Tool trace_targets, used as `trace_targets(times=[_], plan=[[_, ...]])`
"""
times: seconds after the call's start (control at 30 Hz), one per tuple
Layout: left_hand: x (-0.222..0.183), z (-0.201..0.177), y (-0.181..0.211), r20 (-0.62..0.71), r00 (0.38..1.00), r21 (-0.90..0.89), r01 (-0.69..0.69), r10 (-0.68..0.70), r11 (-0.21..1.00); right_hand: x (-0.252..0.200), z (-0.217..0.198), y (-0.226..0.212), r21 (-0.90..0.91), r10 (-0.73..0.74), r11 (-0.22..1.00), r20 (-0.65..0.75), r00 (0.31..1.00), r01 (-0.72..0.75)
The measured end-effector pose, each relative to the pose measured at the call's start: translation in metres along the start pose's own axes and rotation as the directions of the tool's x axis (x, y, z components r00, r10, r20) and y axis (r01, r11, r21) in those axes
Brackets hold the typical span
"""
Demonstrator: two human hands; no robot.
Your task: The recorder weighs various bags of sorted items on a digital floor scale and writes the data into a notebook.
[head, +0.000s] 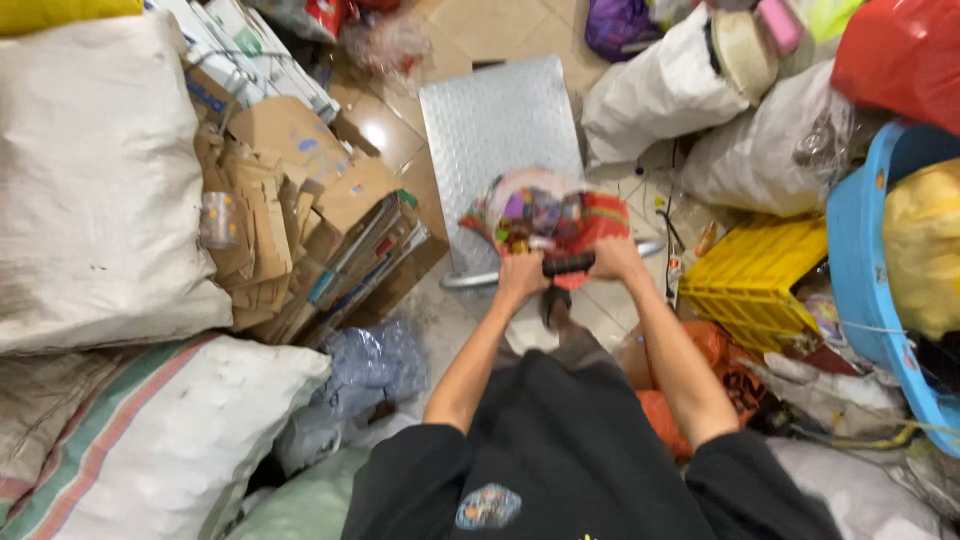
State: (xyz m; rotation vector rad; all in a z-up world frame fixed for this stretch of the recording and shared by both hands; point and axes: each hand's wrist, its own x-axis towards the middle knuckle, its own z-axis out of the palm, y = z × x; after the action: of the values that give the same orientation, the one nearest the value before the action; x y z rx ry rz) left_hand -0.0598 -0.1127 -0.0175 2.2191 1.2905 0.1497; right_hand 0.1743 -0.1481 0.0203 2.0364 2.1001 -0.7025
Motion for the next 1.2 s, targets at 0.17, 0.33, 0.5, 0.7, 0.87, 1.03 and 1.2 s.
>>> trace_targets(times=[0.17, 0.33, 0.5, 0.7, 0.87, 1.03, 1.2], plan=[[-0.05, -0.025, 0.003, 0.029, 1.0, 0.037, 0.004, -0.005, 0.999, -0.037, 0.012, -0.037, 0.005, 0.024, 1.0, 0.016, 1.0, -0.024], [-0.097, -0.025, -0.002, -0.024, 0.999, 0.062, -0.039, 0.041, 0.997, -0.075, 0.04, -0.065, 0.085, 0.01, 0.996, -0.083, 0.997, -0.003], [-0.147, -0.004, -0.005, 0.036, 0.995, 0.212, 0.08, -0.09, 0.974, -0.114, 0.081, -0.076, 0.157, -0.055, 0.985, -0.105, 0.993, 0.071], [-0.206, 0.021, 0.019, 0.043, 0.971, 0.299, 0.213, -0.236, 0.93, -0.168, 0.117, -0.08, 0.149, -0.147, 0.974, -0.14, 0.979, 0.168], [-0.254, 0.052, 0.043, 0.014, 0.96, 0.281, 0.266, -0.281, 0.922, -0.221, 0.131, -0.076, 0.173, -0.171, 0.967, -0.115, 0.979, 0.189], [-0.302, 0.085, 0.08, -0.005, 0.964, 0.234, 0.261, -0.267, 0.936, -0.277, 0.153, -0.06, 0.143, -0.154, 0.975, -0.106, 0.982, 0.168], [-0.352, 0.124, 0.118, -0.053, 0.974, 0.193, 0.227, -0.221, 0.955, -0.331, 0.176, -0.04, 0.096, -0.128, 0.986, -0.097, 0.987, 0.138]])
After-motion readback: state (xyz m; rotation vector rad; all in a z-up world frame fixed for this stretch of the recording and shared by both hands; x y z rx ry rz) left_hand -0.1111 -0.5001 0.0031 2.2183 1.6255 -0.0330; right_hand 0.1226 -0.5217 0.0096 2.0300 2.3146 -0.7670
